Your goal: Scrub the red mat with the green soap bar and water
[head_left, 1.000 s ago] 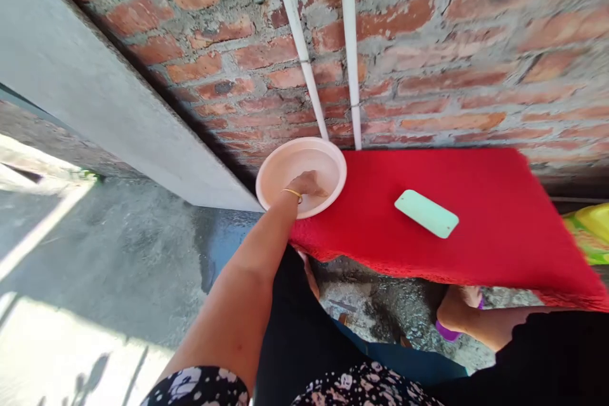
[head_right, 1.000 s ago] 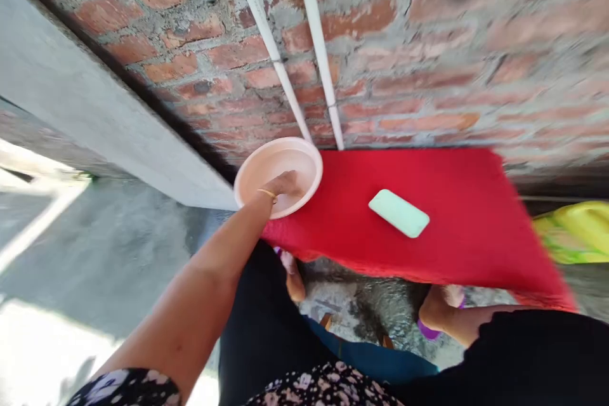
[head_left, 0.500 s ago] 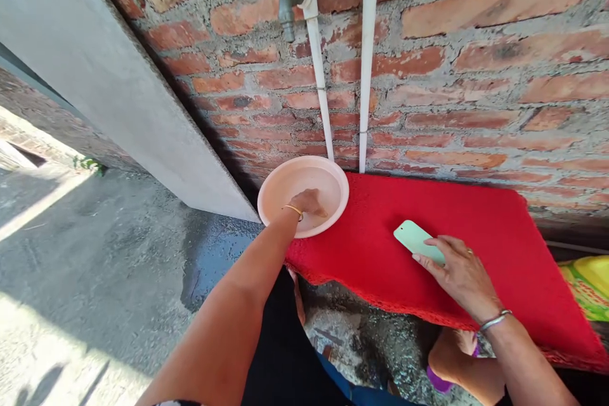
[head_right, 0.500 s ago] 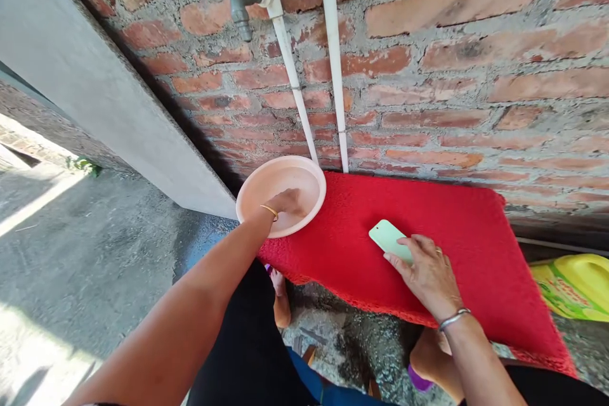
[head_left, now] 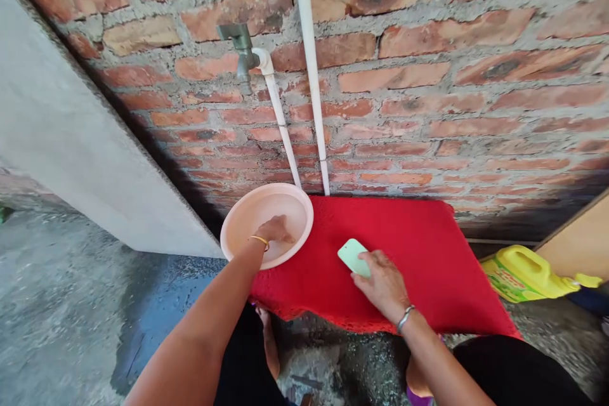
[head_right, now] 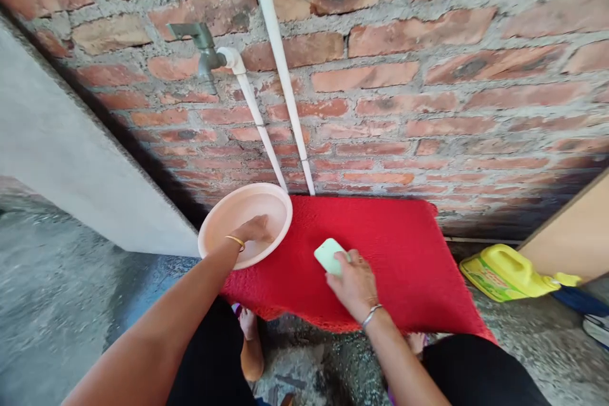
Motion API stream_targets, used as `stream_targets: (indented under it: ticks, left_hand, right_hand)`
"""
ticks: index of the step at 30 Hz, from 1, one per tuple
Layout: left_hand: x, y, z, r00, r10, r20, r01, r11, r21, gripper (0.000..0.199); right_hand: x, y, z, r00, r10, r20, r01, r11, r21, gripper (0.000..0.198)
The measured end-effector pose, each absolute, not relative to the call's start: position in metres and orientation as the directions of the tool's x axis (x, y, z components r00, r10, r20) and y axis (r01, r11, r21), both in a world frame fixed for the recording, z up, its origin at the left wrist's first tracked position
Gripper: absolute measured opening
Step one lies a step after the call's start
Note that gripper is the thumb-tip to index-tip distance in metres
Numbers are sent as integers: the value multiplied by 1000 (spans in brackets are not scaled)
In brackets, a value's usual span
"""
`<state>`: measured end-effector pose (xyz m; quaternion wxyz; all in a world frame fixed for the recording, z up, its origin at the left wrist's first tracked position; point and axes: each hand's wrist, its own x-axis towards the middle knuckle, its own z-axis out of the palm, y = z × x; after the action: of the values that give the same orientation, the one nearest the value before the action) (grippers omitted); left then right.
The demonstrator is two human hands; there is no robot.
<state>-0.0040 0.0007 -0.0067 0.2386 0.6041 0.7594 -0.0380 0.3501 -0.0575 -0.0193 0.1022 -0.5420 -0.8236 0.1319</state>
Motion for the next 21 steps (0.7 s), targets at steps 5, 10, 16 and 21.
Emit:
stream_targets:
  ticks: [5, 10, 16, 21]
  left_hand:
    - [-8, 3, -14, -157, 885, -438, 948, 260, 184, 43]
    - [-11, 6, -18, -162, 877, -452, 950, 262, 168, 49]
    - [-10, 6, -18, -154, 884, -441, 943, 265, 201, 50]
    - [-9, 4, -16, -153, 884, -442, 935, 274, 226, 50]
  right_hand:
    - [299, -87, -12, -461, 886, -51, 836, 413, -362, 33]
    - [324, -83, -16, -367, 928, -56, 878, 326, -351, 33]
    - [438, -61, -27, 0, 1000, -28, 942, -9, -335, 37]
    - [564, -64, -29, 384, 923, 12, 860, -353, -368, 54]
